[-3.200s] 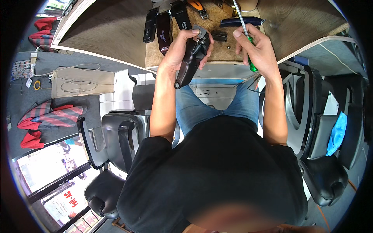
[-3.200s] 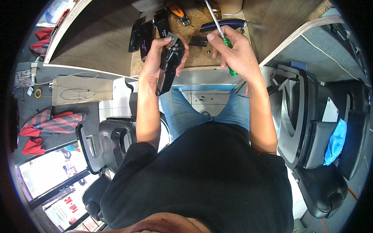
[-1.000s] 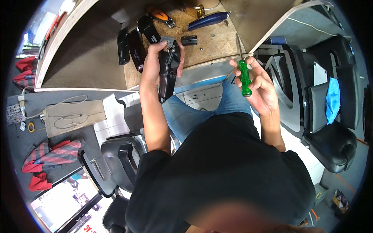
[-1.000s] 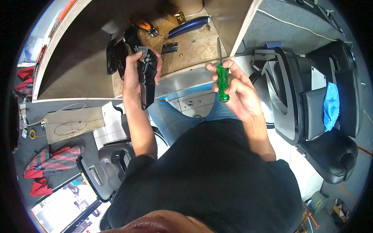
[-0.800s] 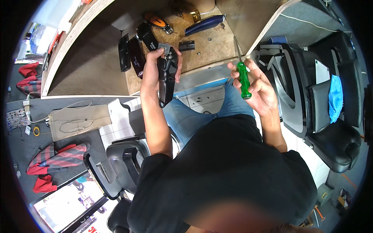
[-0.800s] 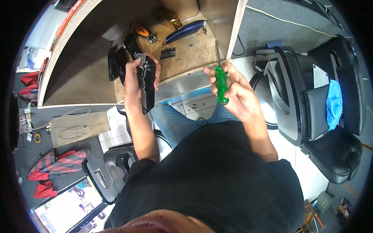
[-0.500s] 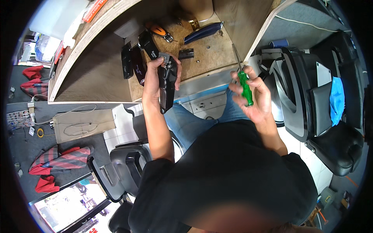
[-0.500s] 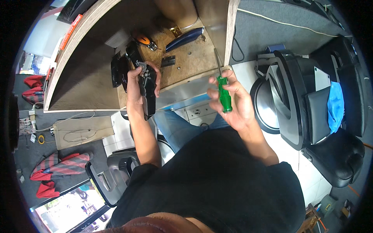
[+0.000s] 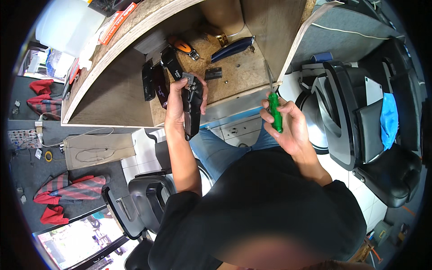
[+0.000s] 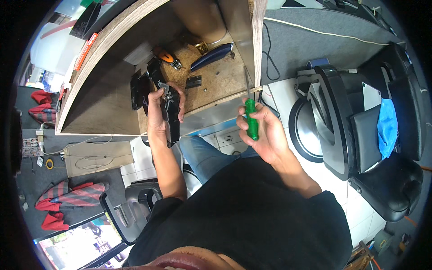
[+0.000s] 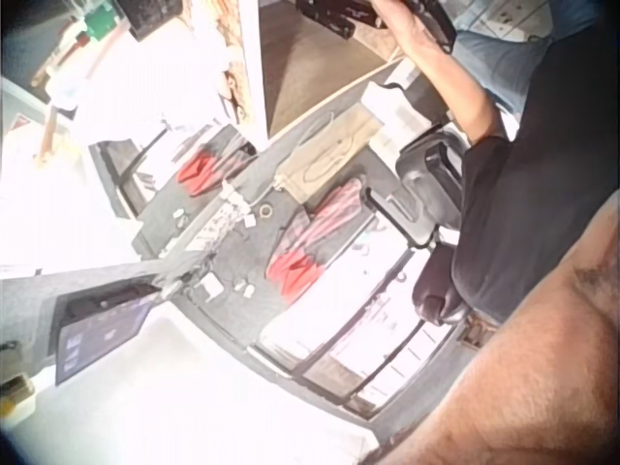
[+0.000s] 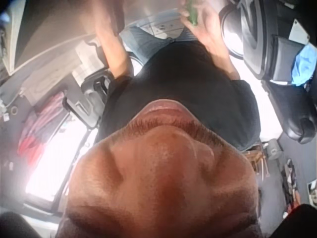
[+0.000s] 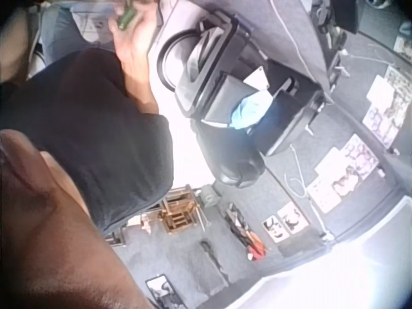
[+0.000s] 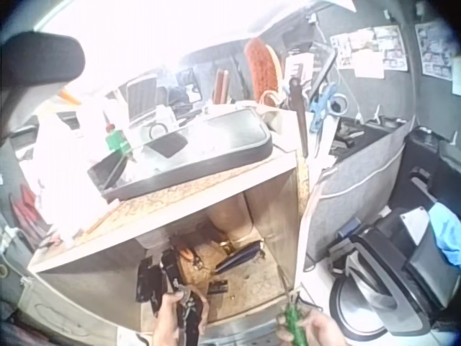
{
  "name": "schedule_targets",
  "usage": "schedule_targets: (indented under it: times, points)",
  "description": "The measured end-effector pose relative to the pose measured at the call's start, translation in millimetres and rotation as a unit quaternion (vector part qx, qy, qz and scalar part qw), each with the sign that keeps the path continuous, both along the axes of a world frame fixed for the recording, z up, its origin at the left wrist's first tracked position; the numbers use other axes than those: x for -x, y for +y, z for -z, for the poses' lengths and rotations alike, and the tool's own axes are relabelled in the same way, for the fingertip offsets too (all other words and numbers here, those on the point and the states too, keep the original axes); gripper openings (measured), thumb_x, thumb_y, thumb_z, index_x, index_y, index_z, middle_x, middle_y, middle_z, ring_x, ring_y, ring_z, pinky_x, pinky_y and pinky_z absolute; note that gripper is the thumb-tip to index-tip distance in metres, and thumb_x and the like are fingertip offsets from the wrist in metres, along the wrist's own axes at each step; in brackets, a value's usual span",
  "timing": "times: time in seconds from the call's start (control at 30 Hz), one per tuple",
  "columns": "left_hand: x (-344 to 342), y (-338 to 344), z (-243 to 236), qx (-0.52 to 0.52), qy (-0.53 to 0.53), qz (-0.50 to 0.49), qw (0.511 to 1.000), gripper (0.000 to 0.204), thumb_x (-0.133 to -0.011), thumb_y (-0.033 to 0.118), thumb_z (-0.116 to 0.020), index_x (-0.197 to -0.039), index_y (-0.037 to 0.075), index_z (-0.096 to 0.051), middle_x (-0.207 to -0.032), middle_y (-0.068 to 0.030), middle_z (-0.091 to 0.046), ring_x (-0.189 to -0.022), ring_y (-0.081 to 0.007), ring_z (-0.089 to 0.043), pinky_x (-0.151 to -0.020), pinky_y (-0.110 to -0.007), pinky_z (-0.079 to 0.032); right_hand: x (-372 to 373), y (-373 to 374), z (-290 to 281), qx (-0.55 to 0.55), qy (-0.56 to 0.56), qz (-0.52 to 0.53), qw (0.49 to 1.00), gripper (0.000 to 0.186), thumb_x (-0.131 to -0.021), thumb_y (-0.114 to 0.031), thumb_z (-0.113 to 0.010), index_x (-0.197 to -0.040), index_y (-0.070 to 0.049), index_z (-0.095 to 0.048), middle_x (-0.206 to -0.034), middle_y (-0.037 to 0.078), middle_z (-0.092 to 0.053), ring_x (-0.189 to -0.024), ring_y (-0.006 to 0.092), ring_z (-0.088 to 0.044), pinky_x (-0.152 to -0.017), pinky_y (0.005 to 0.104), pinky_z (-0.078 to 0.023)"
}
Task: The person uses a screwdriver to remove screws from the blade assembly of hair clippers and then detaches the blade.
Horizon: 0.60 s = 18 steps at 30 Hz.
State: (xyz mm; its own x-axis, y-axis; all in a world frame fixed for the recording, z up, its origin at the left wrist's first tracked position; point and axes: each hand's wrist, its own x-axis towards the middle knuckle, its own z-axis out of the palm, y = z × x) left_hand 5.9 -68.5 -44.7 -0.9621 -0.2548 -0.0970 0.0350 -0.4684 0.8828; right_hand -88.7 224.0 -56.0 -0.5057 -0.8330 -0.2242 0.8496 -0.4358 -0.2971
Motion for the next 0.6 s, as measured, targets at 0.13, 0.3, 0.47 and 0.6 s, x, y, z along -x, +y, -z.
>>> schedule_targets:
  times: [0.13, 0.3, 0.47, 0.6]
  points:
    - [0.9, -0.5, 0.8, 0.007, 0.004, 0.002, 1.0, 0.049, -0.098, 0.042, -0.045, -0.103, -0.003, -0.063, -0.068, -0.0164, -0.058, -0.045, -0.0243, -0.056, -0.044, -0.035, -0.051, -7.8, -2.4, -7.2, -0.013, 0.044, 0.028, 0.999, 0.058, -0.084, 0.004, -0.056, -0.14, -0.004, -0.045, -0.122, 0.012, -0.058, -0.1, 0.0215, -0.058, -0.081, 0.0325, -0.051]
    - [-0.1, -1.7, 0.8, 0.001, -0.004, 0.001, 1.0, 0.051, -0.097, 0.044, -0.046, -0.102, -0.003, -0.063, -0.069, -0.0163, -0.059, -0.045, -0.024, -0.057, -0.044, -0.035, -0.051, -5.7, -6.8, -15.9, 0.029, 0.097, 0.056, 0.993, 0.073, -0.085, 0.017, -0.051, -0.154, 0.004, -0.032, -0.146, 0.022, -0.052, -0.132, 0.033, -0.056, -0.115, 0.0388, -0.045]
    - [-2.2, -1.2, 0.5, 0.009, -0.012, -0.009, 1.0, 0.05, -0.097, 0.044, -0.046, -0.102, -0.003, -0.063, -0.071, -0.0155, -0.06, -0.047, -0.0239, -0.058, -0.046, -0.035, -0.051, -9.2, -16.7, -15.7, 0.011, 0.166, 0.062, 0.984, 0.061, -0.103, 0.0, -0.055, -0.157, 0.004, -0.027, -0.151, 0.028, -0.047, -0.141, 0.0344, -0.051, -0.121, 0.0414, -0.041]
    - [2.1, 0.9, -0.9, 0.003, -0.013, 0.003, 1.0, 0.051, -0.097, 0.045, -0.045, -0.103, -0.002, -0.064, -0.072, -0.0154, -0.061, -0.049, -0.0238, -0.059, -0.047, -0.034, -0.051, -13.9, -21.5, -7.7, -0.017, 0.222, 0.126, 0.967, 0.057, -0.11, -0.018, -0.055, -0.157, 0.004, -0.031, -0.148, 0.029, -0.053, -0.134, 0.0342, -0.059, -0.116, 0.0391, -0.048]
